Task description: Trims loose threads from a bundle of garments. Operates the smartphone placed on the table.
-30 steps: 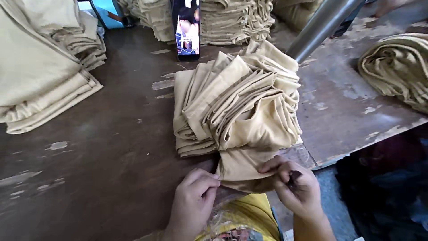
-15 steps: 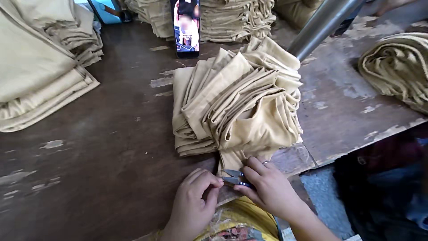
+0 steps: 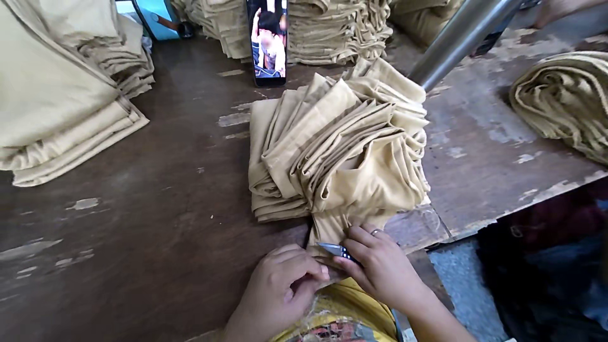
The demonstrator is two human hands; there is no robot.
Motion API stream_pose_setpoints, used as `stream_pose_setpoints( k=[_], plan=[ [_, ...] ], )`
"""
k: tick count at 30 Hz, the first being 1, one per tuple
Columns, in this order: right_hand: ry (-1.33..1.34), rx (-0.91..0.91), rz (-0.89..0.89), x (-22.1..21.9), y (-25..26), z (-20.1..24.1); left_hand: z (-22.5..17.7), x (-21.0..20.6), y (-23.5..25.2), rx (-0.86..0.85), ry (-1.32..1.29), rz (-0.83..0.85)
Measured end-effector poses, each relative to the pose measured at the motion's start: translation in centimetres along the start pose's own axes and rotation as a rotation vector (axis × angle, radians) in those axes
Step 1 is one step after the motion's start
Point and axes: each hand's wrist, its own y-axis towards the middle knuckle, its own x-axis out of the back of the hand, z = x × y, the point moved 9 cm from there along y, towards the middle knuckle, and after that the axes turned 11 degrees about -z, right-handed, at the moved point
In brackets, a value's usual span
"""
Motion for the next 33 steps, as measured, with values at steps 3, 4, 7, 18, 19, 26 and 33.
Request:
stream_pose_setpoints(
  k=[3, 4, 7, 18, 19, 26, 33],
  plan=[
    [0.152, -0.047, -0.047, 0.9, 0.1, -0.7, 0.2, 0.6, 0.0, 0.065, 0.074, -0.043],
    [0.186, -0.059, -0.082, 1.2, 0.1, -1.0, 0.5, 0.7, 0.0, 0.091, 0.206, -0.083],
    [0.2, -0.071, -0.174, 1.8, 0.3, -1.3, 1.4, -1.2, 0.3, 0.159, 0.512, -0.03],
    [1.036, -0.502, -0.418, 1.7, -0.1, -7.1, -1.6, -2.9, -2.1, 0.03, 0.076, 0.452],
    [1.056, -0.504, -0.404, 1.7, 0.0, -7.1, -1.8, -2.9, -2.7, 0.032, 0.041, 0.558],
    [1.052, -0.472, -0.381, 1.6, -0.1, -6.9, -1.9, -2.6, -0.6, -0.001, 0.209, 0.3],
    [0.696, -0.183, -0.401, 4.4, -0.7, -2.1, -0.1, -4.1, 3.2, 0.128, 0.552, -0.05]
  ],
)
